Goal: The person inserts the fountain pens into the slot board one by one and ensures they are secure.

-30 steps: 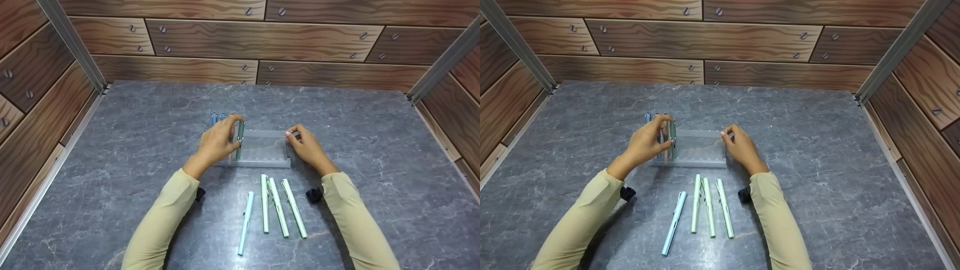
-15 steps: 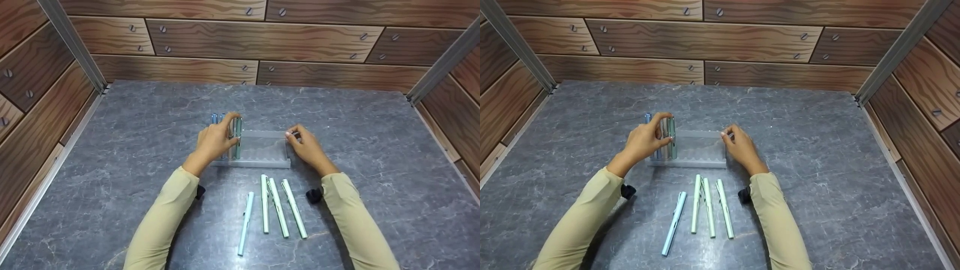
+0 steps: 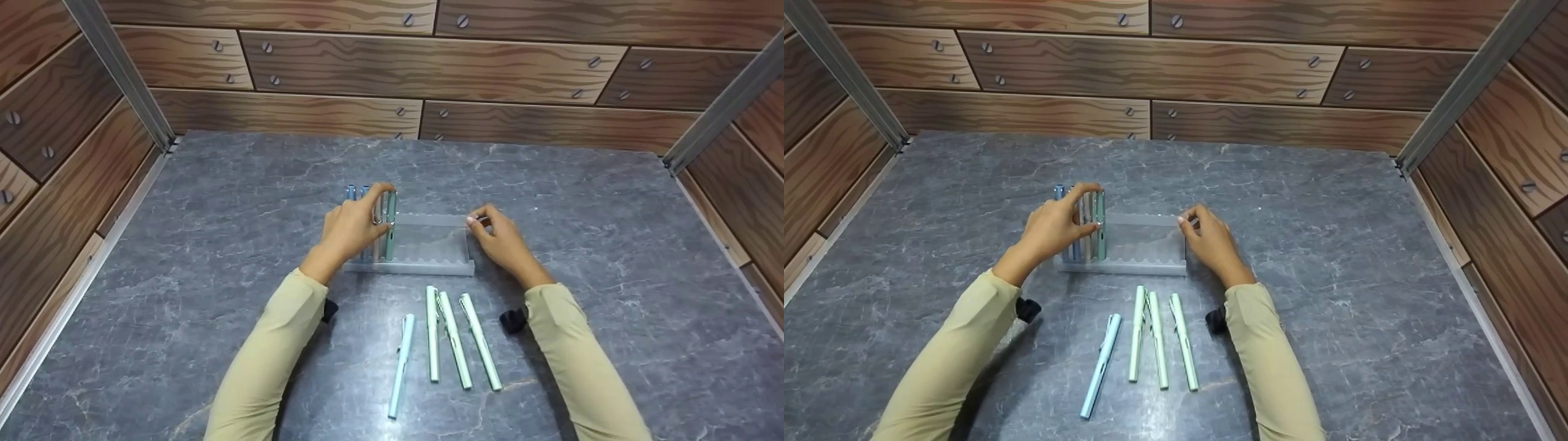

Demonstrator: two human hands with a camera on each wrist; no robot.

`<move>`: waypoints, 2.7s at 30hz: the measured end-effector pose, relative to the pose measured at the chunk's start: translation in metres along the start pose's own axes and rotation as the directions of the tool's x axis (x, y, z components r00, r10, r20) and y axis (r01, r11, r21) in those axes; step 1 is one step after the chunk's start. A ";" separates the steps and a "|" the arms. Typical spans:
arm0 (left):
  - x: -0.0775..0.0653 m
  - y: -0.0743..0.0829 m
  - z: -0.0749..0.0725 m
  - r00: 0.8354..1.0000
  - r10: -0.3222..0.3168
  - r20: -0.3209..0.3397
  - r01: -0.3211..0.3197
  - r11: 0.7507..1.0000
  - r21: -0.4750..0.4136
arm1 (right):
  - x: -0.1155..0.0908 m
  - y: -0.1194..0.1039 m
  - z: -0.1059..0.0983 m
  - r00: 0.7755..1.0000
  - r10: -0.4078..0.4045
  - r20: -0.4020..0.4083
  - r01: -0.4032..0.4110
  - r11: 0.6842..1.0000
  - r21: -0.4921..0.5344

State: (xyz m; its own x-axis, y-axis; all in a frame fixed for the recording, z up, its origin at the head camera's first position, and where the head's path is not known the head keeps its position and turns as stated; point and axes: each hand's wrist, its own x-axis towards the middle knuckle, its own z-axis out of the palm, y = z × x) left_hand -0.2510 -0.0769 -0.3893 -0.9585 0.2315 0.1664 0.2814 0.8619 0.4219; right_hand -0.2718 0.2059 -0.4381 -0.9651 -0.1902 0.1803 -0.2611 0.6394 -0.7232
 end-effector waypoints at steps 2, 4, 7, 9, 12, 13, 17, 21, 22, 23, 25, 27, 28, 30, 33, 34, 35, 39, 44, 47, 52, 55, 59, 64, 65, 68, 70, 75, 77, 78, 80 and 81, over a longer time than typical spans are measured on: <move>0.001 0.001 0.000 1.000 -0.007 0.006 0.007 1.000 0.006 | 0.000 0.000 0.000 1.000 -0.001 -0.002 0.001 1.000 0.002; 0.001 0.001 -0.001 1.000 -0.016 0.014 0.016 1.000 0.011 | 0.000 0.000 0.001 1.000 -0.003 -0.006 0.003 1.000 0.001; 0.001 0.002 0.000 1.000 -0.021 0.017 0.021 1.000 0.018 | 0.000 0.001 0.001 1.000 -0.007 -0.014 0.007 1.000 0.000; 0.001 0.002 0.000 1.000 -0.021 0.012 0.021 1.000 0.020 | 0.000 0.000 0.001 1.000 -0.008 -0.016 0.008 1.000 -0.003; 0.001 0.002 0.000 1.000 -0.015 0.000 0.015 1.000 0.021 | 0.000 0.000 0.001 1.000 -0.004 -0.017 0.004 1.000 -0.003; 0.001 0.002 0.001 1.000 -0.014 -0.007 0.014 1.000 0.020 | 0.000 0.000 0.001 1.000 -0.004 -0.016 0.004 1.000 -0.003; 0.001 0.001 0.002 1.000 -0.010 -0.026 0.010 1.000 0.001 | 0.000 0.000 0.001 1.000 0.000 -0.009 0.001 1.000 0.014; 0.000 -0.001 0.002 0.999 0.005 -0.046 -0.006 1.000 -0.019 | 0.000 0.000 0.001 1.000 0.000 -0.007 0.000 1.000 0.022; -0.001 -0.002 0.002 0.999 0.013 -0.050 -0.014 0.999 -0.029 | 0.000 0.000 0.001 1.000 0.002 -0.009 -0.002 1.000 0.026; -0.001 -0.003 0.001 0.998 0.019 -0.053 -0.021 0.999 -0.040 | 0.000 0.000 0.001 1.000 0.004 -0.009 -0.003 1.000 0.028; -0.003 -0.004 -0.001 0.998 0.029 -0.061 -0.033 0.997 -0.067 | 0.001 0.000 0.002 1.000 0.006 -0.005 -0.006 0.999 0.031; -0.004 -0.006 -0.004 0.997 0.038 -0.065 -0.044 0.994 -0.097 | 0.002 -0.001 0.001 1.000 0.011 0.001 -0.011 0.999 0.031; -0.005 -0.006 -0.005 0.997 0.041 -0.064 -0.048 0.993 -0.112 | 0.002 -0.001 0.001 1.000 0.014 0.003 -0.014 0.999 0.029; -0.007 -0.006 -0.008 0.997 0.047 -0.061 -0.055 0.990 -0.127 | 0.002 -0.001 0.000 1.000 0.016 0.007 -0.017 1.000 0.021; -0.011 -0.005 -0.010 0.997 0.063 -0.043 -0.069 0.988 -0.138 | 0.002 -0.002 -0.001 1.000 0.024 0.013 -0.024 0.999 0.021; -0.012 -0.005 -0.010 0.997 0.069 -0.035 -0.073 0.987 -0.142 | 0.002 -0.002 -0.001 1.000 0.027 0.014 -0.027 0.999 0.022; -0.013 -0.004 -0.011 0.997 0.075 -0.027 -0.078 0.987 -0.143 | 0.002 -0.002 -0.001 0.999 0.028 0.016 -0.028 0.999 0.023; -0.019 -0.001 -0.010 0.995 0.103 -0.005 -0.103 0.984 -0.142 | 0.002 -0.001 -0.001 0.999 0.030 0.017 -0.030 0.999 0.031; -0.026 0.003 -0.008 0.989 0.148 0.016 -0.144 0.979 -0.142 | 0.002 -0.001 0.000 0.999 0.030 0.012 -0.030 0.999 0.042; -0.030 0.006 -0.007 0.986 0.162 0.032 -0.156 0.978 -0.141 | 0.001 -0.001 0.000 0.999 0.031 0.013 -0.032 0.999 0.034; -0.037 0.010 -0.008 0.984 0.172 0.054 -0.163 0.975 -0.150 | 0.000 0.000 0.001 1.000 0.023 0.014 -0.024 0.999 0.025; -0.041 0.013 -0.008 0.980 0.188 0.069 -0.175 0.973 -0.152 | 0.000 0.000 0.001 1.000 0.022 0.009 -0.022 1.000 0.021; -0.046 0.015 -0.008 0.974 0.211 0.084 -0.197 0.969 -0.148 | 0.000 0.000 0.001 1.000 0.028 0.004 -0.028 1.000 0.013; -0.051 0.015 -0.006 0.968 0.234 0.094 -0.218 0.964 -0.149 | 0.000 0.000 0.001 1.000 0.029 0.001 -0.029 0.999 0.015; -0.052 0.015 -0.005 0.967 0.234 0.101 -0.218 0.965 -0.148 | 0.000 0.000 0.001 1.000 0.029 0.002 -0.029 0.999 0.017; -0.056 0.015 -0.003 0.964 0.232 0.125 -0.214 0.966 -0.147 | 0.000 -0.001 0.001 1.000 0.028 0.005 -0.028 0.999 0.018; -0.059 0.014 -0.001 0.964 0.228 0.139 -0.207 0.967 -0.150 | 0.000 -0.001 0.001 1.000 0.029 0.005 -0.029 0.999 0.020; -0.065 0.013 0.002 0.962 0.217 0.163 -0.188 0.966 -0.175 | 0.000 -0.001 0.000 0.999 0.030 0.012 -0.031 0.999 0.014; -0.068 0.013 0.002 0.960 0.214 0.181 -0.179 0.965 -0.192 | -0.001 -0.001 0.000 0.999 0.031 0.020 -0.031 0.999 0.007; -0.069 0.013 0.003 0.959 0.212 0.190 -0.174 0.964 -0.199 | -0.001 0.000 0.000 0.999 0.031 0.024 -0.031 1.000 0.004; -0.071 0.013 0.003 0.955 0.212 0.207 -0.166 0.962 -0.215 | -0.001 -0.001 -0.001 0.999 0.030 0.032 -0.030 1.000 0.000; -0.072 0.013 0.004 0.953 0.213 0.215 -0.165 0.961 -0.220 | -0.001 -0.001 -0.001 0.999 0.030 0.036 -0.030 1.000 -0.001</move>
State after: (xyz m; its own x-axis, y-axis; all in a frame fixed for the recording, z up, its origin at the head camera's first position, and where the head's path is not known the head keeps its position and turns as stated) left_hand -0.1783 -0.0805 -0.3995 -0.8636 0.5010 0.0570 0.4389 0.6912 0.5742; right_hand -0.2709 0.2062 -0.4372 -0.9711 -0.1976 0.1338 -0.2317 0.6460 -0.7274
